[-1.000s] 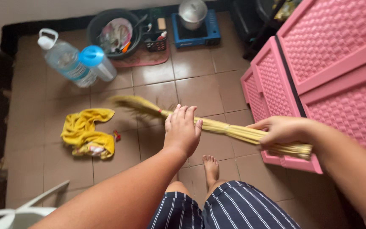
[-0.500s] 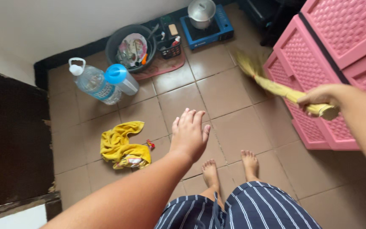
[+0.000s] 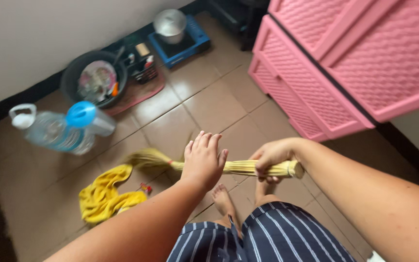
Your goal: The person picks up clothing and a folder from the floor and bed, places them into a backpack and a case, and then sweeps the tiled floor using a broom.
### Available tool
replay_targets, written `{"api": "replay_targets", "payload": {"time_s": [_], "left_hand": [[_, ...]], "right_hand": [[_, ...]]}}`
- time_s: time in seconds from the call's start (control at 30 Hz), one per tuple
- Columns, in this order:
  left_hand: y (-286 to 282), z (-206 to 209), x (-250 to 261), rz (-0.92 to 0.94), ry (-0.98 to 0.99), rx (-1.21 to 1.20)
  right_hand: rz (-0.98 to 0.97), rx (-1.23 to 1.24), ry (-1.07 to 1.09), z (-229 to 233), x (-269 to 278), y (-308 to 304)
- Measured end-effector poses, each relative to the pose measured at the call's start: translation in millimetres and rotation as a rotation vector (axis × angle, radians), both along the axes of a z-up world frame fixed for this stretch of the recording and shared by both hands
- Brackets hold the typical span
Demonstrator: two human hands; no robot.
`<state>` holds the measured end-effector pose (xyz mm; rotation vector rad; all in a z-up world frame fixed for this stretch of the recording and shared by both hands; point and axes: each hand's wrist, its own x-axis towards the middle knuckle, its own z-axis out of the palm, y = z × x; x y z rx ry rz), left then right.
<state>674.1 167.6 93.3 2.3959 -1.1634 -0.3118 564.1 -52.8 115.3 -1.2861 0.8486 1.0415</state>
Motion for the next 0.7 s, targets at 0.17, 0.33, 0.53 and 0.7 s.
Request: {"api": "replay_targets", "payload": {"time_s": [0.17,0.33,0.53,0.7], "left_hand": [[-28.3,13.8,-11.2,-0.179,-0.010,-0.034],[-42.8,34.5,-16.9,-0.192,0.030,-0.119],[-62.9,36.7,-52.2,-0.346,-0.055,-0.112],[-94.7,41.4,-130.0,-0.454,-0.053,-0.098]], "right_hand": [[0.406,-0.164,-0.178,100.8,9.3,-16.0],[0.486,-0.314,-0.227,172.1,-5.4,-14.6],[0.377,-0.400,-0.190,191.5,-97.8,-22.3],[0.052,-0.351,-0.134,186.7,-232.2,-26.6]]}}
